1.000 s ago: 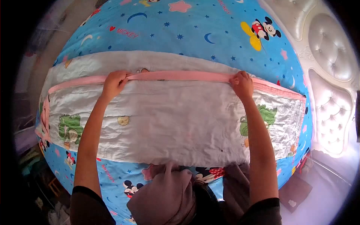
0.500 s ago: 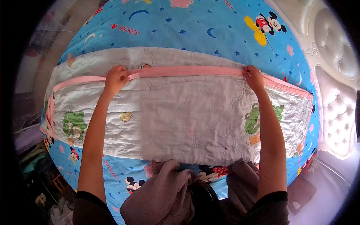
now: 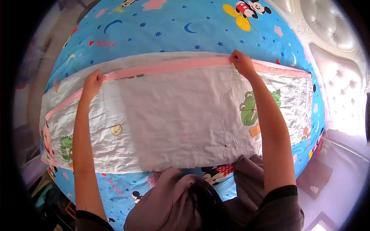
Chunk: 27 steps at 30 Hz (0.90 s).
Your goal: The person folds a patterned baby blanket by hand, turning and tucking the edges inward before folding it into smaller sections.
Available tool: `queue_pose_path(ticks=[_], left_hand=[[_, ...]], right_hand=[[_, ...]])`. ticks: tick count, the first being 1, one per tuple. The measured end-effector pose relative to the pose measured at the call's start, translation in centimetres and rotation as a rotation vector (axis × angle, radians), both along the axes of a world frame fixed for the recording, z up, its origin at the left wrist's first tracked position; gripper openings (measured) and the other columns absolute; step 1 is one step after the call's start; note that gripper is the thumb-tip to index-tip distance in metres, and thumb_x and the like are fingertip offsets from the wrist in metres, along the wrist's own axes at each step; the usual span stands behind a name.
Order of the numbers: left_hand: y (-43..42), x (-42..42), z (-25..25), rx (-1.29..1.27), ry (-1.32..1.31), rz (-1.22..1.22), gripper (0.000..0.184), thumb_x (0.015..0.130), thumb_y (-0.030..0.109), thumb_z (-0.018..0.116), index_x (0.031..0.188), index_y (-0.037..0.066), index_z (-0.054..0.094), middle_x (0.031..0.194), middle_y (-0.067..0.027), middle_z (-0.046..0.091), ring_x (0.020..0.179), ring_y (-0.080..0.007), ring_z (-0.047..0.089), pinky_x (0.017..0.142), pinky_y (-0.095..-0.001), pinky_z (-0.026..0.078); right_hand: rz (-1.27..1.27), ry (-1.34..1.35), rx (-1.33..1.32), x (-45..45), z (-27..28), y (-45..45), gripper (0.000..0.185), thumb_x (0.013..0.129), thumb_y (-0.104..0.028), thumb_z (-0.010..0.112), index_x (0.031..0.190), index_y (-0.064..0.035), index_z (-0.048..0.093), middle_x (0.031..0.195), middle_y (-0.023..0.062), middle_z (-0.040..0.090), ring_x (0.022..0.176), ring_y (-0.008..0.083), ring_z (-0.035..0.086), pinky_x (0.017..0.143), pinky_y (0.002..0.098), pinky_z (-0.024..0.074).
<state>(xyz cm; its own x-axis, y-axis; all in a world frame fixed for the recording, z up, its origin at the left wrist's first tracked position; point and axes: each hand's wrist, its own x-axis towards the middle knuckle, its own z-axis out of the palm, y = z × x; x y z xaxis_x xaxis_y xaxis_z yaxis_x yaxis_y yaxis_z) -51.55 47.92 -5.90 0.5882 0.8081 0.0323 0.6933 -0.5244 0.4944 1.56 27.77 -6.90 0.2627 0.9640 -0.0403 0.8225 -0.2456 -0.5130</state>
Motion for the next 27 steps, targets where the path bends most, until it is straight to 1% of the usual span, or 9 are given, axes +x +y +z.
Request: queue_pose_path(ticks=[5, 9, 12, 14, 18, 20, 22, 24, 27], left_hand=[[3.2, 0.7, 1.2, 0.174, 0.092, -0.076, 0.011, 0.078, 0.002, 0.047, 0.072, 0.0, 0.038, 0.061, -0.0174, 0.043, 0.056, -0.0306, 0.044, 0.053, -0.0371, 0.036], [4.3, 0.7, 0.0, 0.169, 0.117, -0.009, 0.014, 0.08, 0.005, 0.048, 0.072, 0.0, 0.038, 0.065, -0.0182, 0.045, 0.061, -0.0324, 0.048, 0.055, -0.0373, 0.037], [3.1, 2.2, -1.7, 0.306, 0.134, -0.011, 0.014, 0.082, 0.007, 0.049, 0.074, 0.001, 0.039, 0.067, -0.0175, 0.046, 0.064, -0.0329, 0.049, 0.057, -0.0373, 0.037], [1.9, 2.6, -3.0, 0.378, 0.031, 0.074, 0.012, 0.083, 0.007, 0.049, 0.076, 0.002, 0.041, 0.066, -0.0153, 0.046, 0.063, -0.0306, 0.049, 0.057, -0.0366, 0.038], [1.2, 2.0, -2.7, 0.166, 0.027, 0.065, 0.008, 0.082, 0.007, 0.053, 0.081, 0.002, 0.046, 0.072, -0.0126, 0.051, 0.068, -0.0269, 0.053, 0.061, -0.0349, 0.041], [1.2, 1.2, -3.1, 0.022, -0.201, 0.022, 0.01, 0.079, 0.004, 0.056, 0.086, 0.002, 0.05, 0.08, -0.0105, 0.055, 0.074, -0.0241, 0.056, 0.067, -0.0324, 0.044], [1.6, 0.6, -2.8, 0.08, -0.172, -0.046, 0.013, 0.077, 0.003, 0.057, 0.088, 0.002, 0.05, 0.082, -0.0099, 0.056, 0.075, -0.0239, 0.057, 0.069, -0.0318, 0.044], [1.6, 0.4, -2.6, 0.141, -0.139, -0.112, 0.016, 0.076, 0.001, 0.059, 0.09, 0.002, 0.051, 0.085, -0.0093, 0.056, 0.076, -0.0237, 0.057, 0.071, -0.0312, 0.044], [1.3, 1.3, -2.2, 0.107, -0.066, -0.033, 0.012, 0.079, 0.005, 0.055, 0.09, 0.003, 0.051, 0.083, -0.0118, 0.056, 0.076, -0.027, 0.056, 0.069, -0.0337, 0.044]], right_hand=[[0.021, 0.078, 0.084, -0.4, -0.1, 0.2, 0.011, 0.077, -0.013, 0.054, 0.08, -0.0033, 0.052, 0.073, 0.0151, 0.058, 0.071, 0.0314, 0.056, 0.062, 0.0382, 0.0418], [0.053, 0.108, 0.087, -1.5, 0.5, -0.7, 0.011, 0.078, -0.015, 0.053, 0.081, -0.004, 0.053, 0.075, 0.0136, 0.058, 0.073, 0.0315, 0.056, 0.063, 0.0387, 0.0423], [0.088, -0.057, 0.052, -0.7, 0.3, -1.7, 0.013, 0.078, -0.018, 0.053, 0.079, -0.0049, 0.055, 0.078, 0.0115, 0.057, 0.077, 0.0306, 0.055, 0.067, 0.0395, 0.0422], [0.085, -0.198, -0.014, 0.8, 0.3, -2.8, 0.017, 0.077, -0.023, 0.054, 0.082, -0.0075, 0.059, 0.081, 0.0097, 0.056, 0.082, 0.0287, 0.054, 0.074, 0.04, 0.0414], [0.123, -0.305, 0.052, 5.6, 0.5, -5.6, 0.021, 0.076, -0.026, 0.055, 0.085, -0.009, 0.062, 0.083, 0.0082, 0.057, 0.086, 0.0263, 0.053, 0.078, 0.039, 0.0398], [0.089, -0.403, -0.041, 8.6, 0.9, -7.0, 0.023, 0.077, -0.03, 0.055, 0.089, -0.0126, 0.064, 0.085, 0.0071, 0.057, 0.091, 0.0246, 0.053, 0.083, 0.0382, 0.0389], [0.036, -0.504, -0.064, 11.9, 0.9, -8.1, 0.021, 0.078, -0.03, 0.055, 0.088, -0.0154, 0.064, 0.09, 0.0064, 0.058, 0.096, 0.0235, 0.052, 0.087, 0.0381, 0.0372], [-0.046, -0.494, -0.244, 14.9, 1.3, -9.1, 0.02, 0.079, -0.03, 0.054, 0.09, -0.017, 0.064, 0.101, 0.0046, 0.059, 0.099, 0.0237, 0.051, 0.089, 0.039, 0.0363], [0.088, -0.495, -0.234, 18.8, 1.8, -9.8, 0.019, 0.081, -0.027, 0.052, 0.089, -0.0141, 0.063, 0.093, 0.0053, 0.06, 0.096, 0.0254, 0.053, 0.087, 0.0397, 0.0368]])
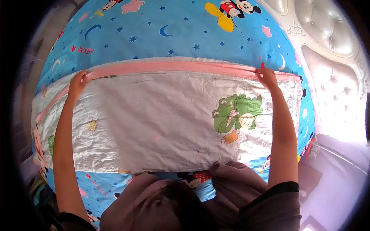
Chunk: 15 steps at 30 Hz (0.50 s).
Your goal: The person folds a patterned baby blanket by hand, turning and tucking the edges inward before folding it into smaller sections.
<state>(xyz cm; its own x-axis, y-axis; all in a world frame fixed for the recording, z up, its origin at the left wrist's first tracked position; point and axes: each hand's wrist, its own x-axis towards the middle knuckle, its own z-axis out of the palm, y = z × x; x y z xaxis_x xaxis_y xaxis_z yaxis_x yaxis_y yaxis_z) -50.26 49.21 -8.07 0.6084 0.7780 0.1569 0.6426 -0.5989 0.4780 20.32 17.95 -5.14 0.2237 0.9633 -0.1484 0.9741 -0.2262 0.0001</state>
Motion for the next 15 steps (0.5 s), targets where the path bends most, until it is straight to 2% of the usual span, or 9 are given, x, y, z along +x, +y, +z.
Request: queue_pose_path(ticks=[1, 2, 5, 6, 12, 13, 15], left_hand=[[-0.2, 0.5, 0.7, 0.052, 0.146, 0.1, 0.009, 0.081, 0.007, 0.053, 0.089, 0.003, 0.05, 0.082, -0.0135, 0.056, 0.076, -0.0299, 0.056, 0.067, -0.0358, 0.043], [-0.4, 1.1, 1.3, 0.102, 0.294, 0.198, 0.008, 0.083, 0.01, 0.05, 0.088, 0.003, 0.049, 0.08, -0.0151, 0.055, 0.076, -0.0327, 0.055, 0.066, -0.0379, 0.043], [0.3, 1.3, 1.8, 0.163, 0.31, 0.186, 0.01, 0.086, 0.014, 0.045, 0.087, 0.004, 0.046, 0.079, -0.0175, 0.054, 0.077, -0.0368, 0.052, 0.063, -0.0417, 0.041], [0.5, 1.6, 2.0, 0.165, 0.32, 0.19, 0.01, 0.086, 0.014, 0.045, 0.087, 0.004, 0.046, 0.079, -0.0175, 0.054, 0.077, -0.0368, 0.052, 0.063, -0.0417, 0.041], [1.6, 1.9, 0.5, 0.271, 0.48, 0.184, 0.011, 0.086, 0.014, 0.043, 0.086, 0.004, 0.044, 0.08, -0.0178, 0.054, 0.078, -0.0389, 0.051, 0.063, -0.0449, 0.039], [1.6, 1.7, -0.6, 0.332, 0.409, 0.176, 0.01, 0.086, 0.014, 0.043, 0.086, 0.004, 0.044, 0.079, -0.018, 0.054, 0.077, -0.0394, 0.051, 0.063, -0.0449, 0.039], [1.7, 1.5, -1.4, 0.385, 0.347, 0.169, 0.01, 0.086, 0.014, 0.043, 0.086, 0.004, 0.044, 0.079, -0.0182, 0.054, 0.076, -0.0398, 0.05, 0.063, -0.045, 0.038]], right_hand=[[0.004, 0.026, -0.025, 0.3, 1.1, 0.3, 0.018, 0.082, -0.025, 0.052, 0.088, -0.0133, 0.063, 0.089, 0.0066, 0.06, 0.095, 0.0265, 0.053, 0.086, 0.04, 0.0368], [0.081, -0.032, -0.015, 1.3, 1.1, 0.7, 0.014, 0.081, -0.019, 0.05, 0.085, -0.0092, 0.06, 0.08, 0.0115, 0.06, 0.087, 0.0299, 0.055, 0.08, 0.042, 0.0394], [0.229, -0.128, -0.001, 2.5, 1.4, 1.8, 0.01, 0.08, -0.015, 0.05, 0.079, -0.0057, 0.055, 0.073, 0.0159, 0.059, 0.08, 0.0331, 0.056, 0.073, 0.043, 0.0421], [0.283, -0.083, 0.002, 3.0, 1.1, 2.0, 0.009, 0.078, -0.014, 0.051, 0.079, -0.0044, 0.05, 0.07, 0.0172, 0.058, 0.073, 0.0353, 0.056, 0.065, 0.0442, 0.0433], [0.247, -0.049, -0.009, 3.6, -2.3, 1.4, 0.011, 0.079, -0.013, 0.049, 0.088, -0.0067, 0.047, 0.071, 0.018, 0.057, 0.07, 0.0374, 0.056, 0.061, 0.0471, 0.0425], [0.24, -0.033, -0.021, 3.3, -2.6, 0.9, 0.011, 0.079, -0.013, 0.049, 0.088, -0.0067, 0.047, 0.071, 0.018, 0.057, 0.07, 0.0374, 0.056, 0.061, 0.0471, 0.0425], [0.124, 0.086, 0.135, 3.3, -2.6, 0.6, 0.01, 0.082, -0.016, 0.048, 0.088, -0.0078, 0.047, 0.073, 0.0188, 0.057, 0.071, 0.0381, 0.055, 0.062, 0.0472, 0.0421]])
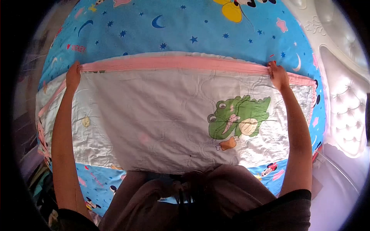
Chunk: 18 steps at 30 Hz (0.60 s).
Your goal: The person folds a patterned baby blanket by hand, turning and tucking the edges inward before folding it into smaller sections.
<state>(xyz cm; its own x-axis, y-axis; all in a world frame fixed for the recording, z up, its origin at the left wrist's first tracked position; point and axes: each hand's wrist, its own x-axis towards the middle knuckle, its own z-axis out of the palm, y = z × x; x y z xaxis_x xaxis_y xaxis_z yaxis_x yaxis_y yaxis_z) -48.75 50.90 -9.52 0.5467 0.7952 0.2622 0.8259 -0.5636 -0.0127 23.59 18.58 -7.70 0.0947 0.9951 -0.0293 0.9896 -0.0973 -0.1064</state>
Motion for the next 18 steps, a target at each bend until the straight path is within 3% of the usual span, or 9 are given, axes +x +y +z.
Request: queue_pose_path(ticks=[3, 6, 8, 9, 12, 14, 18], left_hand=[[0.3, -0.6, 1.5, -0.081, -0.069, 0.072, 0.011, 0.086, 0.014, 0.043, 0.086, 0.003, 0.046, 0.078, -0.0185, 0.054, 0.077, -0.0401, 0.051, 0.064, -0.0437, 0.04], [0.9, -0.3, 4.2, -0.117, 0.131, 0.137, 0.013, 0.085, 0.014, 0.043, 0.086, 0.002, 0.049, 0.079, -0.0188, 0.056, 0.077, -0.0399, 0.053, 0.064, -0.0429, 0.042], [0.8, 0.4, 5.8, 0.091, 0.004, -0.024, 0.013, 0.085, 0.014, 0.044, 0.085, 0.003, 0.051, 0.079, -0.0188, 0.057, 0.078, -0.0392, 0.054, 0.064, -0.0428, 0.043], [0.3, 1.3, 6.7, -0.061, 0.032, 0.026, 0.011, 0.083, 0.013, 0.044, 0.086, 0.004, 0.05, 0.081, -0.0189, 0.057, 0.077, -0.0386, 0.055, 0.064, -0.0435, 0.043], [1.0, 1.1, 4.1, -0.06, 0.274, 0.088, 0.012, 0.082, 0.012, 0.044, 0.087, 0.004, 0.051, 0.082, -0.0189, 0.057, 0.079, -0.0386, 0.055, 0.065, -0.0436, 0.043], [0.6, 1.8, 2.4, -0.133, 0.299, 0.092, 0.013, 0.082, 0.012, 0.041, 0.087, 0.003, 0.05, 0.083, -0.0184, 0.058, 0.079, -0.0381, 0.055, 0.065, -0.045, 0.043], [-0.7, 2.6, -0.6, -0.044, 0.356, 0.213, 0.01, 0.081, 0.011, 0.044, 0.088, 0.005, 0.049, 0.084, -0.0178, 0.058, 0.08, -0.0369, 0.056, 0.068, -0.0468, 0.043]], right_hand=[[0.016, -0.024, 0.058, 0.1, 0.3, -0.3, 0.012, 0.086, -0.02, 0.045, 0.091, -0.0085, 0.047, 0.074, 0.0197, 0.057, 0.071, 0.0386, 0.054, 0.062, 0.0471, 0.0416], [-0.029, 0.019, 0.138, 0.7, -0.7, -0.9, 0.014, 0.089, -0.021, 0.042, 0.094, -0.0087, 0.047, 0.074, 0.02, 0.056, 0.074, 0.0397, 0.053, 0.063, 0.0479, 0.0408], [-0.066, 0.07, 0.178, 0.5, -0.7, -0.9, 0.016, 0.089, -0.022, 0.041, 0.094, -0.0083, 0.046, 0.074, 0.0203, 0.056, 0.075, 0.0406, 0.052, 0.063, 0.0484, 0.0404], [-0.066, 0.031, 0.185, 0.0, -0.5, -0.8, 0.018, 0.09, -0.024, 0.039, 0.093, -0.0079, 0.045, 0.073, 0.0208, 0.056, 0.072, 0.0416, 0.052, 0.061, 0.0488, 0.0401], [-0.179, 0.015, 0.142, -0.7, -1.1, -0.3, 0.018, 0.09, -0.025, 0.039, 0.09, -0.0078, 0.046, 0.071, 0.0207, 0.056, 0.068, 0.0415, 0.053, 0.06, 0.0486, 0.0408], [-0.182, -0.083, 0.15, -0.8, -1.4, -0.1, 0.017, 0.089, -0.024, 0.04, 0.09, -0.0079, 0.046, 0.07, 0.0201, 0.056, 0.067, 0.041, 0.053, 0.059, 0.0485, 0.0411], [-0.129, -0.306, 0.189, -1.1, -1.7, 0.0, 0.015, 0.087, -0.022, 0.044, 0.087, -0.0079, 0.048, 0.064, 0.0176, 0.056, 0.062, 0.0374, 0.055, 0.056, 0.0458, 0.0423]])
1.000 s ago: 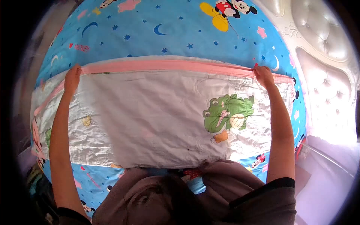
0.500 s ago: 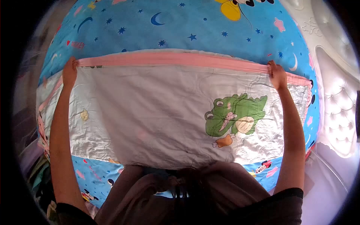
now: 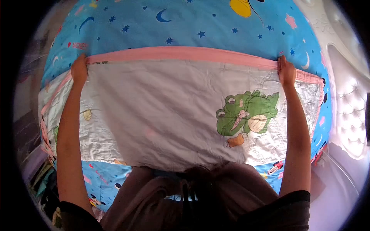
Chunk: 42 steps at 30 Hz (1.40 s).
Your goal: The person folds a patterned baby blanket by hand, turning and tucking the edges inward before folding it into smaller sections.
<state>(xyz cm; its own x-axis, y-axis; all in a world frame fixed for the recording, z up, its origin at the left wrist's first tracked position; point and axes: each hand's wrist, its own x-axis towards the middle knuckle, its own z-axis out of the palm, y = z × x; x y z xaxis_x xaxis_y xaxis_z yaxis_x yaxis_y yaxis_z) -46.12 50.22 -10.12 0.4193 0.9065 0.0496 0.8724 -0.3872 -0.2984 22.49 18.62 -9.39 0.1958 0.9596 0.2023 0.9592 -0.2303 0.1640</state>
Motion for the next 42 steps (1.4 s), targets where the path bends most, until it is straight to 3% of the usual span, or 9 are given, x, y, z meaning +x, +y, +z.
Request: queue_pose_path(ticks=[7, 11, 14, 20, 24, 27, 31, 37, 42], left_hand=[[-4.4, 0.7, 1.8, 0.331, -0.166, -0.072, 0.032, 0.081, 0.014, 0.048, 0.108, -0.001, 0.047, 0.108, -0.0185, 0.051, 0.105, -0.0334, 0.046, 0.089, -0.0417, 0.035], [-13.0, 0.6, 3.1, 0.088, -0.137, -0.278, 0.052, 0.081, 0.016, 0.049, 0.127, -0.002, 0.032, 0.136, -0.0174, 0.027, 0.126, -0.0286, 0.025, 0.104, -0.0395, 0.02], [-20.0, -0.5, 5.2, -0.347, -0.012, -0.24, 0.058, 0.082, 0.02, 0.049, 0.133, 0.005, 0.026, 0.14, -0.0125, 0.023, 0.129, -0.0269, 0.02, 0.106, -0.0433, 0.015], [-29.6, -11.8, 7.8, -0.449, 0.272, -0.1, 0.061, 0.083, 0.026, 0.048, 0.135, 0.011, 0.022, 0.14, -0.0054, 0.024, 0.13, -0.0232, 0.019, 0.106, -0.0466, 0.012], [-36.4, -23.6, 10.3, -0.359, 0.104, 0.37, 0.019, 0.082, 0.02, 0.049, 0.095, 0.01, 0.056, 0.104, -0.0065, 0.055, 0.118, -0.026, 0.037, 0.097, -0.0508, 0.025], [-45.2, -26.5, 14.9, -0.309, 0.397, 0.684, 0.019, 0.082, 0.024, 0.047, 0.085, 0.01, 0.059, 0.082, -0.0071, 0.061, 0.088, -0.0262, 0.056, 0.082, -0.0462, 0.04], [-59.9, -27.5, 20.7, -0.163, 0.566, 0.936, 0.019, 0.081, 0.022, 0.047, 0.073, 0.011, 0.061, 0.065, -0.0077, 0.061, 0.063, -0.0247, 0.06, 0.06, -0.0398, 0.045], [-72.4, -25.7, 29.0, -0.085, 0.464, 1.372, 0.031, 0.084, 0.022, 0.039, 0.068, 0.008, 0.06, 0.065, -0.0108, 0.06, 0.068, -0.0301, 0.061, 0.059, -0.0434, 0.047], [-69.9, -32.3, 24.7, -0.083, 0.324, 1.355, 0.029, 0.085, 0.022, 0.038, 0.077, 0.005, 0.06, 0.073, -0.015, 0.061, 0.07, -0.0324, 0.06, 0.063, -0.0437, 0.048]], right_hand=[[-0.183, -0.06, 0.494, -10.8, 2.6, 0.6, 0.034, 0.079, -0.019, 0.057, 0.107, -0.0032, 0.047, 0.112, 0.0164, 0.047, 0.105, 0.0338, 0.043, 0.085, 0.0454, 0.0343], [0.416, 0.41, -0.133, -21.5, 2.4, -0.2, 0.065, 0.077, -0.031, 0.054, 0.133, -0.0084, 0.03, 0.14, 0.0214, 0.016, 0.13, 0.0387, 0.009, 0.101, 0.0562, 0.0093], [0.45, 0.248, -0.26, -26.1, 1.5, 1.2, 0.065, 0.077, -0.037, 0.051, 0.134, -0.0177, 0.029, 0.143, 0.012, 0.016, 0.132, 0.0361, 0.006, 0.096, 0.0651, 0.0067], [0.399, 0.083, -0.309, -26.9, 2.0, 2.5, 0.073, 0.075, -0.043, 0.054, 0.135, -0.0118, 0.026, 0.142, 0.0128, 0.016, 0.132, 0.0334, 0.009, 0.097, 0.0633, 0.0115], [0.542, 0.167, -0.379, -26.7, 3.8, 4.4, 0.072, 0.076, -0.035, 0.056, 0.135, -0.0067, 0.024, 0.142, 0.0129, 0.018, 0.13, 0.0319, 0.018, 0.098, 0.0543, 0.021], [0.844, 0.149, -0.4, -29.4, 3.3, 6.5, 0.062, 0.077, -0.016, 0.055, 0.131, -0.003, 0.028, 0.137, 0.0136, 0.027, 0.122, 0.0293, 0.034, 0.096, 0.0436, 0.0296], [1.164, 0.521, -0.392, -35.7, 1.9, 5.4, 0.065, 0.069, -0.021, 0.059, 0.126, -0.0018, 0.036, 0.134, 0.0154, 0.031, 0.125, 0.0295, 0.028, 0.1, 0.0462, 0.0234], [1.069, 0.48, -0.402, -40.6, 0.4, 2.6, 0.072, 0.073, -0.039, 0.059, 0.131, -0.006, 0.031, 0.14, 0.0146, 0.019, 0.131, 0.0299, 0.015, 0.104, 0.051, 0.0104], [0.998, 0.415, -0.479, -40.5, 0.5, 2.9, 0.078, 0.069, -0.042, 0.062, 0.132, -0.007, 0.031, 0.142, 0.0147, 0.015, 0.132, 0.0294, 0.01, 0.104, 0.0509, 0.0066]])
